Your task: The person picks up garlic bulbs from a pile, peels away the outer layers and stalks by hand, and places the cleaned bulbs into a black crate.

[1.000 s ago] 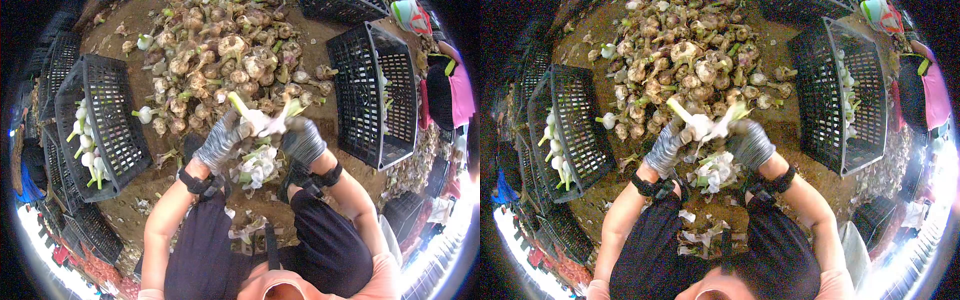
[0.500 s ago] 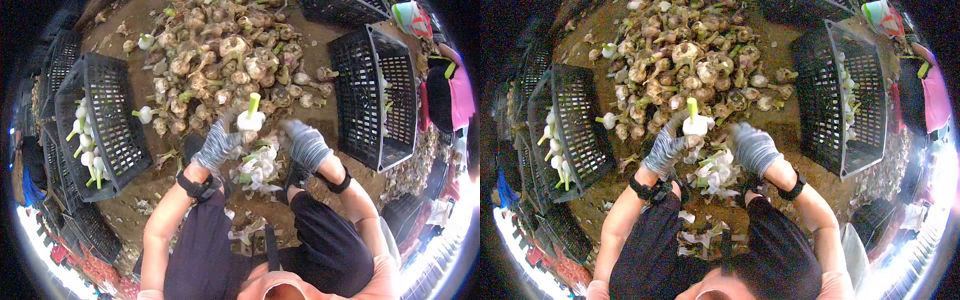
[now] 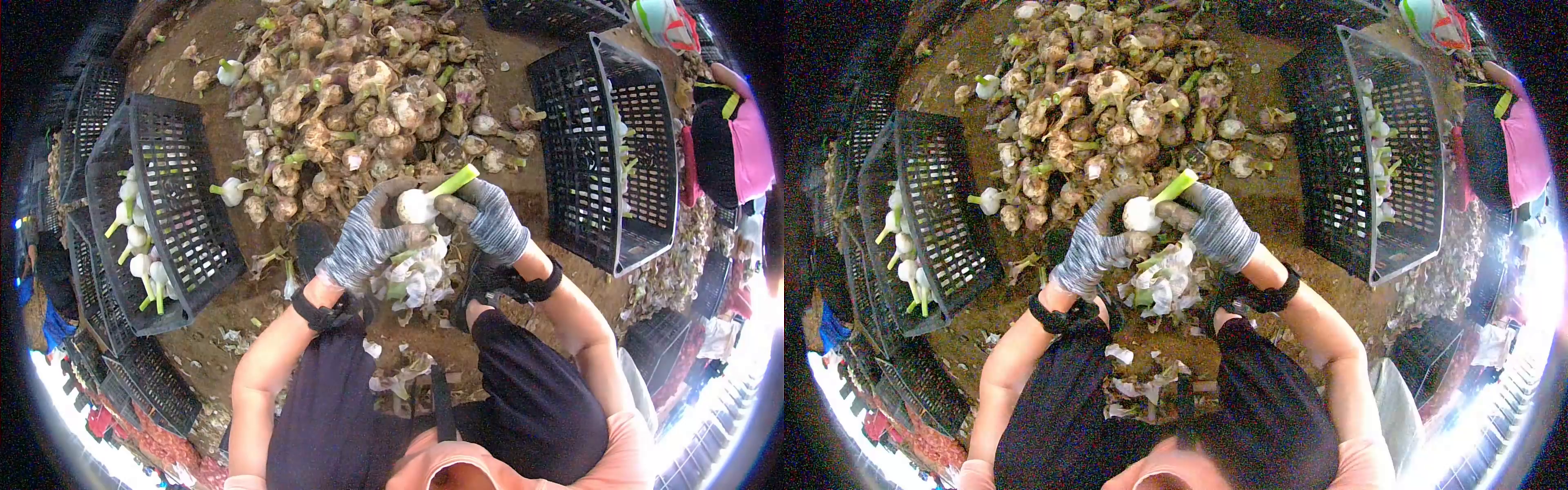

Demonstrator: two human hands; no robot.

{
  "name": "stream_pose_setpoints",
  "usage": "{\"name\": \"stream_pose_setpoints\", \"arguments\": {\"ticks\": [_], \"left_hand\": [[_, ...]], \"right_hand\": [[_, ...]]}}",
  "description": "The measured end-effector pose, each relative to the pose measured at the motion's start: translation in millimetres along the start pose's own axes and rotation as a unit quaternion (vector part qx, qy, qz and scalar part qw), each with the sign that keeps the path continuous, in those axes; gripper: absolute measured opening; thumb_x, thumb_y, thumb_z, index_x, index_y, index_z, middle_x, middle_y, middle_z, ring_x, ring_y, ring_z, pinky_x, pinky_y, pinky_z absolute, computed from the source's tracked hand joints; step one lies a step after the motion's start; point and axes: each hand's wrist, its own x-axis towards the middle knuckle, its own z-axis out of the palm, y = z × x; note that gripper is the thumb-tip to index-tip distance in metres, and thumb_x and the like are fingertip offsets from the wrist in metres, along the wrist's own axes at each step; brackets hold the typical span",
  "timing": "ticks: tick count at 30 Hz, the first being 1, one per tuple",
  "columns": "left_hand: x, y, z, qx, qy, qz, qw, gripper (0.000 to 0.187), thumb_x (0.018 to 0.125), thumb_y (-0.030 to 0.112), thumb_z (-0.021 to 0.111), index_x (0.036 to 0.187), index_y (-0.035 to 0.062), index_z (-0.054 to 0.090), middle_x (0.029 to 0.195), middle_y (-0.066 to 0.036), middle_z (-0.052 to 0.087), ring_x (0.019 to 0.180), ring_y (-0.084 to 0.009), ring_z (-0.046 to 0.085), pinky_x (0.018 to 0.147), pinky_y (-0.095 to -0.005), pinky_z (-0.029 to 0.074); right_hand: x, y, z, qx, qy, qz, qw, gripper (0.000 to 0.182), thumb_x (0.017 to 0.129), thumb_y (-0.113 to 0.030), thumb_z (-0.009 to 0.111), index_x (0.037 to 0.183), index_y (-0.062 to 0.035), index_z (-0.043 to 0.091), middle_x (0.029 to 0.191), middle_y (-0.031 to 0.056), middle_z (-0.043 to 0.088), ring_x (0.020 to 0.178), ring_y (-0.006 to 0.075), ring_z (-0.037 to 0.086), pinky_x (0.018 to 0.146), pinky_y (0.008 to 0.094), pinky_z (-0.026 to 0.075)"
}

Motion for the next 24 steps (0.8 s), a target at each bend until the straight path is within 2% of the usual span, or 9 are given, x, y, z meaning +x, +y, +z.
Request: {"name": "stream_pose_setpoints", "arguments": {"ticks": [5, 8, 12, 13, 16, 19, 20, 21, 24], "left_hand": [[-2.2, -6.2, -13.0, -0.111, -0.039, -0.089, 0.989, 0.057, 0.080, 0.037, 0.064, 0.121, 0.0034, 0.045, 0.096, -0.005, 0.058, 0.076, -0.0134, 0.058, 0.067, -0.0250, 0.050], [-3.2, 0.8, -11.6, -0.159, 0.004, -0.230, 0.960, 0.049, 0.080, 0.054, 0.051, 0.104, 0.0122, 0.058, 0.076, -0.001, 0.059, 0.052, -0.0088, 0.049, 0.041, -0.0236, 0.040], [7.8, -43.6, -37.1, -0.564, -0.273, -0.308, 0.716, 0.050, 0.085, 0.060, 0.041, 0.096, 0.0139, 0.060, 0.070, 0.002, 0.060, 0.055, -0.0111, 0.055, 0.044, -0.0243, 0.044], [7.9, -51.3, -39.7, -0.564, -0.273, -0.308, 0.716, 0.050, 0.085, 0.060, 0.041, 0.096, 0.0139, 0.060, 0.070, 0.002, 0.060, 0.055, -0.0111, 0.055, 0.044, -0.0243, 0.044], [12.3, -26.7, -12.4, -0.271, 0.138, -0.205, 0.930, 0.047, 0.089, 0.053, 0.042, 0.092, 0.0103, 0.060, 0.074, -0.002, 0.062, 0.061, -0.0117, 0.058, 0.051, -0.0223, 0.046], [15.6, -20.7, -10.0, -0.118, 0.128, -0.073, 0.982, 0.049, 0.089, 0.054, 0.041, 0.092, 0.0088, 0.060, 0.075, -0.003, 0.063, 0.061, -0.0115, 0.058, 0.052, -0.0225, 0.047], [15.5, -27.0, -14.8, -0.029, 0.110, -0.044, 0.993, 0.052, 0.089, 0.055, 0.038, 0.094, 0.0084, 0.059, 0.074, -0.003, 0.063, 0.060, -0.0121, 0.058, 0.052, -0.0231, 0.047], [16.4, -33.7, -16.6, -0.029, 0.109, -0.044, 0.993, 0.052, 0.089, 0.055, 0.038, 0.094, 0.0084, 0.059, 0.074, -0.003, 0.063, 0.060, -0.0121, 0.058, 0.052, -0.0231, 0.047], [14.9, -37.1, -15.1, -0.039, 0.119, -0.036, 0.992, 0.050, 0.089, 0.053, 0.041, 0.100, 0.0068, 0.056, 0.077, -0.003, 0.061, 0.064, -0.0114, 0.057, 0.052, -0.0236, 0.046]], "right_hand": [[-3.8, -5.4, -4.5, -0.033, -0.034, 0.003, 0.999, 0.020, 0.081, -0.014, 0.062, 0.097, -0.0022, 0.063, 0.082, 0.0097, 0.066, 0.076, 0.0143, 0.061, 0.071, 0.0300, 0.049], [-4.8, -2.8, 0.2, -0.028, -0.039, -0.061, 0.997, 0.020, 0.080, -0.012, 0.063, 0.098, -0.0033, 0.063, 0.085, 0.0092, 0.067, 0.078, 0.0146, 0.062, 0.072, 0.0297, 0.049], [-8.4, -17.3, 5.6, 0.059, -0.064, 0.053, 0.995, 0.024, 0.081, -0.013, 0.064, 0.102, -0.0024, 0.061, 0.088, 0.0080, 0.066, 0.082, 0.0142, 0.061, 0.075, 0.0284, 0.048], [-7.4, -13.1, 7.0, 0.059, -0.064, 0.053, 0.995, 0.024, 0.081, -0.013, 0.064, 0.102, -0.0024, 0.061, 0.088, 0.0080, 0.066, 0.082, 0.0142, 0.061, 0.075, 0.0284, 0.048], [-1.6, -1.1, 16.3, 0.025, -0.019, -0.026, 0.999, 0.028, 0.085, -0.020, 0.061, 0.103, 0.0009, 0.057, 0.089, 0.0080, 0.064, 0.082, 0.0141, 0.056, 0.075, 0.0288, 0.046], [3.1, -8.0, 20.2, 0.098, 0.002, 0.015, 0.995, 0.031, 0.084, -0.025, 0.062, 0.101, 0.0012, 0.058, 0.088, 0.0087, 0.064, 0.080, 0.0150, 0.057, 0.073, 0.0294, 0.047], [7.5, -5.5, 15.7, -0.089, 0.012, -0.010, 0.996, 0.035, 0.081, -0.025, 0.066, 0.103, 0.0008, 0.058, 0.088, 0.0087, 0.065, 0.079, 0.0139, 0.059, 0.072, 0.0283, 0.048], [8.0, -2.9, 16.8, -0.089, 0.013, -0.009, 0.996, 0.035, 0.081, -0.025, 0.066, 0.103, 0.0008, 0.058, 0.088, 0.0087, 0.065, 0.079, 0.0139, 0.059, 0.072, 0.0283, 0.048], [10.8, 5.0, 21.3, 0.140, 0.026, 0.086, 0.986, 0.028, 0.077, -0.015, 0.070, 0.099, 0.0005, 0.061, 0.085, 0.0054, 0.066, 0.073, 0.0095, 0.059, 0.068, 0.0261, 0.049]]}}
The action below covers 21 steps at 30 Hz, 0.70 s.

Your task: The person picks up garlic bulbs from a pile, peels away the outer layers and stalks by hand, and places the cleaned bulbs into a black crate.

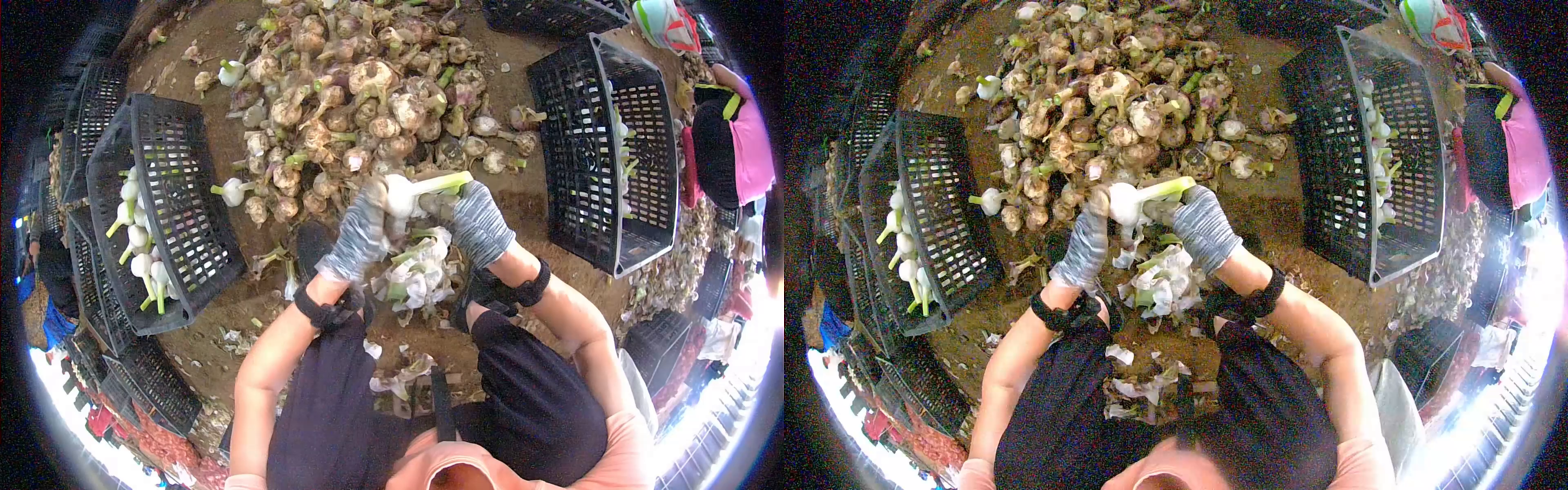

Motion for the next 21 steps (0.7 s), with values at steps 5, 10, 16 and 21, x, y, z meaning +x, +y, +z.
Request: {"name": "stream_pose_setpoints", "arguments": {"ticks": [5, 10, 16, 21], "left_hand": [[-9.8, 3.1, 15.9, 0.145, 0.021, 0.149, 0.978, 0.045, 0.086, 0.037, 0.058, 0.113, 0.0037, 0.046, 0.087, -0.001, 0.052, 0.080, -0.0083, 0.048, 0.064, -0.0214, 0.043], [-3.5, 22.0, 0.3, -0.094, -0.119, -0.229, 0.962, 0.056, 0.084, 0.057, 0.046, 0.113, 0.0098, 0.055, 0.077, 0.001, 0.061, 0.063, -0.0056, 0.055, 0.055, -0.0216, 0.046], [1.5, 16.4, -7.3, 0.039, -0.138, -0.035, 0.989, 0.060, 0.085, 0.056, 0.046, 0.115, 0.0054, 0.054, 0.089, -0.004, 0.063, 0.078, -0.0154, 0.058, 0.071, -0.0270, 0.046], [-22.3, 65.1, 13.8, 0.435, 0.002, 0.311, 0.845, 0.040, 0.072, 0.028, 0.072, 0.104, 0.0068, 0.060, 0.100, -0.010, 0.061, 0.092, -0.0234, 0.057, 0.082, -0.0327, 0.044]], "right_hand": [[-5.4, -4.0, 6.2, 0.070, 0.035, -0.005, 0.997, 0.015, 0.078, -0.005, 0.062, 0.092, -0.0004, 0.065, 0.080, 0.0052, 0.067, 0.070, 0.0099, 0.059, 0.065, 0.0264, 0.049], [-4.1, 5.3, -5.2, -0.136, 0.014, -0.049, 0.989, 0.014, 0.076, -0.002, 0.061, 0.089, 0.0017, 0.065, 0.078, 0.0052, 0.067, 0.069, 0.0097, 0.061, 0.062, 0.0242, 0.050], [-8.0, 7.0, -5.3, 0.003, -0.015, -0.011, 1.000, 0.015, 0.072, -0.005, 0.064, 0.085, 0.0020, 0.066, 0.075, 0.0074, 0.066, 0.065, 0.0110, 0.059, 0.061, 0.0252, 0.048], [-12.2, -7.5, 1.1, -0.049, 0.040, -0.003, 0.998, 0.020, 0.075, -0.006, 0.061, 0.091, 0.0066, 0.062, 0.077, 0.0070, 0.065, 0.067, 0.0122, 0.059, 0.063, 0.0263, 0.048]]}}
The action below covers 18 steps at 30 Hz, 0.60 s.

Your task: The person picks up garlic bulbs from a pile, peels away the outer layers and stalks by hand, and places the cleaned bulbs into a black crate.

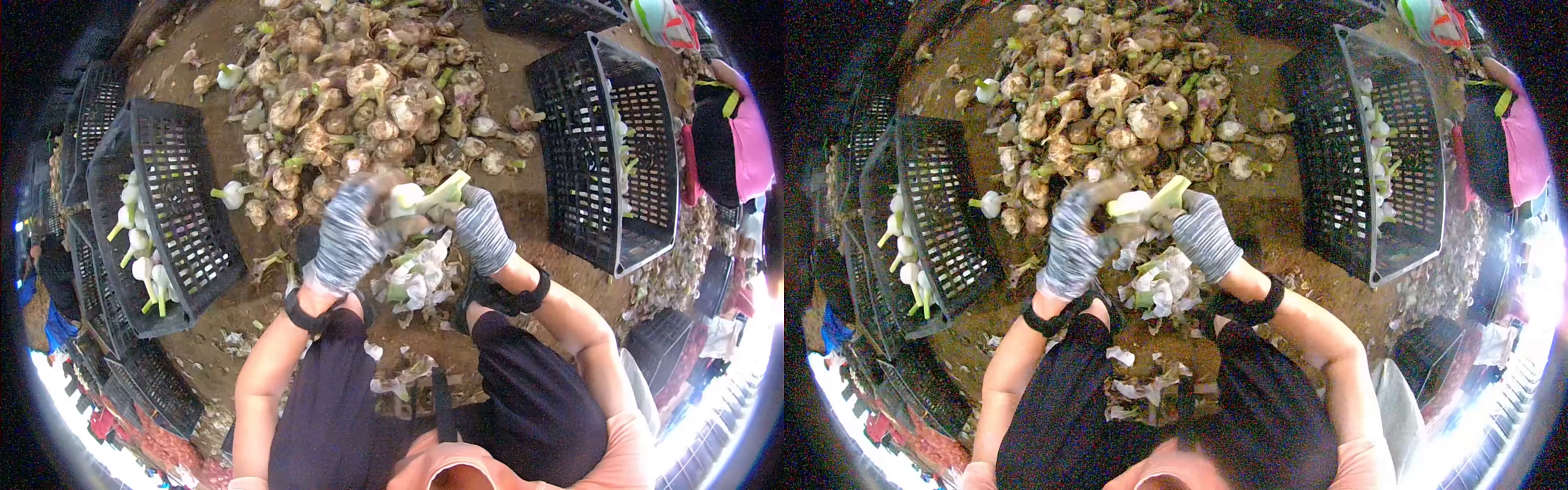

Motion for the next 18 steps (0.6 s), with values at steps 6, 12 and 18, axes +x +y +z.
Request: {"name": "stream_pose_setpoints", "arguments": {"ticks": [6, 12, 18], "left_hand": [[-1.2, -15.1, 6.4, -0.108, -0.069, -0.109, 0.986, 0.018, 0.075, 0.016, 0.071, 0.086, 0.0041, 0.065, 0.084, -0.008, 0.064, 0.076, -0.0187, 0.061, 0.072, -0.0302, 0.048], [-4.1, -35.2, -8.5, -0.487, -0.159, -0.176, 0.840, 0.021, 0.080, 0.024, 0.065, 0.087, 0.0044, 0.064, 0.090, -0.006, 0.063, 0.084, -0.0151, 0.057, 0.078, -0.0271, 0.044], [-11.9, -39.8, 4.2, -0.675, -0.011, -0.337, 0.657, 0.034, 0.084, 0.024, 0.061, 0.112, 0.0067, 0.055, 0.107, -0.007, 0.060, 0.099, -0.0196, 0.058, 0.081, -0.0323, 0.051]], "right_hand": [[14.1, 9.6, -23.6, -0.039, -0.024, 0.000, 0.999, 0.018, 0.074, -0.001, 0.050, 0.088, 0.0032, 0.062, 0.074, 0.0089, 0.064, 0.067, 0.0140, 0.059, 0.061, 0.0275, 0.048], [23.5, 28.4, -36.8, 0.031, 0.010, 0.011, 0.999, 0.020, 0.074, 0.002, 0.050, 0.090, 0.0026, 0.061, 0.073, 0.0090, 0.064, 0.068, 0.0147, 0.060, 0.061, 0.0269, 0.049], [-21.6, -7.9, -49.5, 0.044, -0.330, 0.026, 0.943, 0.031, 0.076, -0.016, 0.063, 0.101, 0.0003, 0.060, 0.090, 0.0067, 0.064, 0.077, 0.0124, 0.058, 0.072, 0.0277, 0.048]]}}
